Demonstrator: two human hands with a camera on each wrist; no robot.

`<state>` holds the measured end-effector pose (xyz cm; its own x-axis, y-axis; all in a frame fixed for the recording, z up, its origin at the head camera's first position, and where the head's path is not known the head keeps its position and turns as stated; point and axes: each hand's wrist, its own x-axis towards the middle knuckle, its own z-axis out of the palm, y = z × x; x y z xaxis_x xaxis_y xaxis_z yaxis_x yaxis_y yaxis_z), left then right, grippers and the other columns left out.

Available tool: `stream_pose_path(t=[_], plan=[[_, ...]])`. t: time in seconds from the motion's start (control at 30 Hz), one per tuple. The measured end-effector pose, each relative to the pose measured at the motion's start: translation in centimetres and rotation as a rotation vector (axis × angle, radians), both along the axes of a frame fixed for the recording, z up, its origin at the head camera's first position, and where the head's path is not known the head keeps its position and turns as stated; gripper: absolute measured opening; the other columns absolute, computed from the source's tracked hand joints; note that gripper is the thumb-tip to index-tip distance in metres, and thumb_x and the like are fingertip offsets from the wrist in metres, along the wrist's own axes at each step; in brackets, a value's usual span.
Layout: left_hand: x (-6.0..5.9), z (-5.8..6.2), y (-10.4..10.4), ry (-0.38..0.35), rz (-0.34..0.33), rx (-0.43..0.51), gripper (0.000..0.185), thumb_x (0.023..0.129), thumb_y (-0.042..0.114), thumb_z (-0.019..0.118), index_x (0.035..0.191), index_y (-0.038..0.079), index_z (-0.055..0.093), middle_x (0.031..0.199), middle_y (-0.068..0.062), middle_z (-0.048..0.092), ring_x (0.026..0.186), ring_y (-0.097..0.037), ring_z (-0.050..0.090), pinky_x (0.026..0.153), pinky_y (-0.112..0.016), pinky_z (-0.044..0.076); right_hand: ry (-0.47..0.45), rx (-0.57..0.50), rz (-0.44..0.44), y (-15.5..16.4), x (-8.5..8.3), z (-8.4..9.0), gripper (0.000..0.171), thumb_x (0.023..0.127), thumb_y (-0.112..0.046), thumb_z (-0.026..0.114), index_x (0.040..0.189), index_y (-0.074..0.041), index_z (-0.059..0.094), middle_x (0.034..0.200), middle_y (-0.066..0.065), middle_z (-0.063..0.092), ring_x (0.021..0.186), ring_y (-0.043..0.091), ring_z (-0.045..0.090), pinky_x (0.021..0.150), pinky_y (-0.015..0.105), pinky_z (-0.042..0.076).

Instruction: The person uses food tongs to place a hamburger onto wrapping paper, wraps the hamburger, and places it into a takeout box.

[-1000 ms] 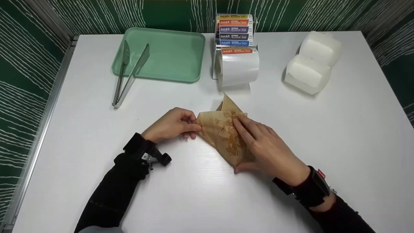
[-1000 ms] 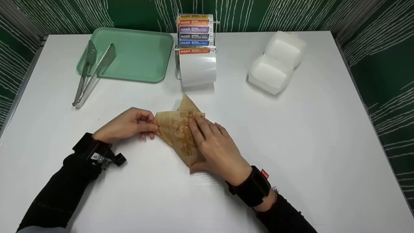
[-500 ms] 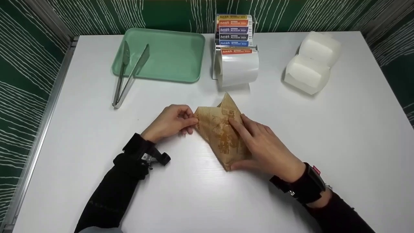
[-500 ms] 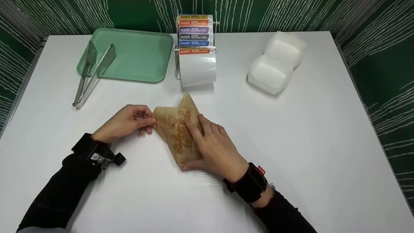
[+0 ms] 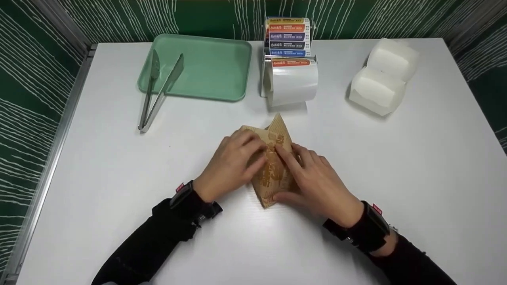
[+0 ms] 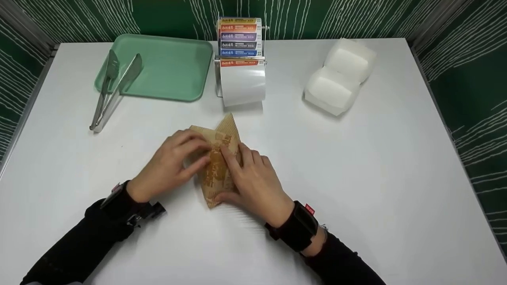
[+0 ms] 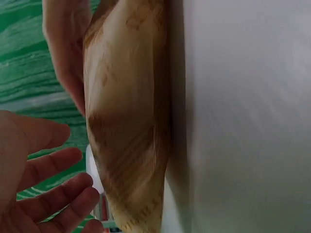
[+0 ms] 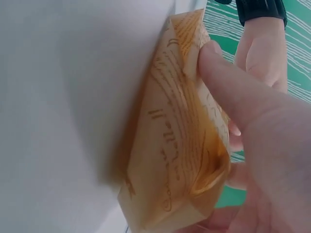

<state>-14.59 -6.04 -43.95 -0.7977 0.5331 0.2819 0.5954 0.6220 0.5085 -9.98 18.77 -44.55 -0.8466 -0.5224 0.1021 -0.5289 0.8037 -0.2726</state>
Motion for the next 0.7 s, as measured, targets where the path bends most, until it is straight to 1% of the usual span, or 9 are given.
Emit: stream_pose_path(t=[0.07, 0.17, 0.3, 0.4, 0.5, 0.53, 0.63, 0.67, 0.7], plan=[[0.5, -0.1, 0.5, 0.029, -0.018, -0.053, 0.033, 0.105, 0.030, 0.070, 0.133, 0.011, 0.071, 0.132, -0.008, 0.068, 0.126, -0.028, 0.062, 0.110, -0.052, 0.050, 0.010, 0.014, -0.002, -0.3, 0.1, 0.2, 0.116, 0.081, -0.065, 0.086, 0.169, -0.013, 0.031, 0.149, 0.032, 0.055, 0.126, 0.049, 0.064, 0.099, 0.060, 0.054], [0.9, -0.4, 0.8, 0.055, -0.003, -0.107, 0.039, 0.105, 0.035, 0.070, 0.139, 0.014, 0.069, 0.137, -0.007, 0.067, 0.131, -0.028, 0.061, 0.115, -0.054, 0.046, 0.013, 0.024, -0.002, -0.6, 0.1, 0.4, 0.114, 0.083, -0.063, 0.086, 0.169, -0.013, 0.032, 0.148, 0.030, 0.057, 0.125, 0.048, 0.064, 0.098, 0.060, 0.054], [1.1, -0.5, 0.8, 0.085, 0.011, -0.135, 0.039, 0.106, 0.039, 0.068, 0.139, 0.017, 0.070, 0.137, -0.008, 0.067, 0.131, -0.029, 0.060, 0.114, -0.057, 0.046, -0.042, -0.016, 0.014, -0.6, -0.1, 0.9, 0.108, 0.086, -0.059, 0.084, 0.167, -0.007, 0.035, 0.155, 0.029, 0.056, 0.131, 0.047, 0.064, 0.103, 0.060, 0.054], [1.2, -0.4, 0.8, 0.105, 0.009, -0.147, 0.036, 0.107, 0.036, 0.068, 0.139, 0.020, 0.071, 0.139, -0.007, 0.067, 0.132, -0.030, 0.060, 0.111, -0.056, 0.047, -0.106, -0.078, 0.040, -0.4, -0.5, 1.3, 0.103, 0.089, -0.055, 0.084, 0.164, 0.000, 0.039, 0.155, 0.029, 0.055, 0.131, 0.043, 0.066, 0.106, 0.057, 0.056], [1.2, -0.2, 0.8, 0.128, -0.003, -0.148, 0.032, 0.106, 0.028, 0.069, 0.137, 0.021, 0.073, 0.138, -0.007, 0.068, 0.134, -0.030, 0.060, 0.107, -0.054, 0.048, -0.147, -0.136, 0.077, -0.1, -1.1, 1.6, 0.097, 0.092, -0.049, 0.084, 0.160, 0.005, 0.042, 0.150, 0.029, 0.060, 0.124, 0.037, 0.071, 0.103, 0.050, 0.059], [1.2, -0.2, 0.7, 0.135, -0.012, -0.149, 0.031, 0.106, 0.024, 0.069, 0.136, 0.021, 0.073, 0.138, -0.007, 0.068, 0.134, -0.030, 0.060, 0.107, -0.054, 0.048, -0.163, -0.147, 0.082, 0.0, -1.3, 1.7, 0.095, 0.093, -0.048, 0.083, 0.160, 0.006, 0.042, 0.143, 0.028, 0.066, 0.117, 0.033, 0.074, 0.100, 0.047, 0.061], [1.2, -0.1, 0.7, 0.153, -0.044, -0.150, 0.031, 0.105, 0.016, 0.069, 0.135, 0.020, 0.074, 0.138, -0.006, 0.069, 0.135, -0.029, 0.060, 0.107, -0.055, 0.048, -0.215, -0.168, 0.078, 0.4, -2.1, 2.1, 0.085, 0.096, -0.044, 0.081, 0.158, 0.003, 0.047, 0.138, 0.024, 0.070, 0.116, 0.028, 0.075, 0.099, 0.045, 0.061], [1.2, -0.1, 0.7, 0.158, -0.052, -0.154, 0.032, 0.104, 0.014, 0.068, 0.135, 0.020, 0.074, 0.139, -0.006, 0.069, 0.135, -0.028, 0.060, 0.108, -0.055, 0.048, -0.246, -0.176, 0.065, 0.6, -2.5, 2.3, 0.081, 0.097, -0.044, 0.080, 0.157, 0.001, 0.050, 0.130, 0.023, 0.075, 0.107, 0.028, 0.076, 0.098, 0.045, 0.061], [1.2, -0.1, 0.8, 0.160, -0.059, -0.159, 0.033, 0.104, 0.013, 0.068, 0.135, 0.019, 0.074, 0.140, -0.005, 0.069, 0.135, -0.028, 0.060, 0.110, -0.056, 0.048, -0.275, -0.194, 0.044, 0.9, -3.1, 2.6, 0.076, 0.098, -0.043, 0.079, 0.155, -0.001, 0.053, 0.129, 0.021, 0.075, 0.094, 0.028, 0.076, 0.096, 0.045, 0.060]])
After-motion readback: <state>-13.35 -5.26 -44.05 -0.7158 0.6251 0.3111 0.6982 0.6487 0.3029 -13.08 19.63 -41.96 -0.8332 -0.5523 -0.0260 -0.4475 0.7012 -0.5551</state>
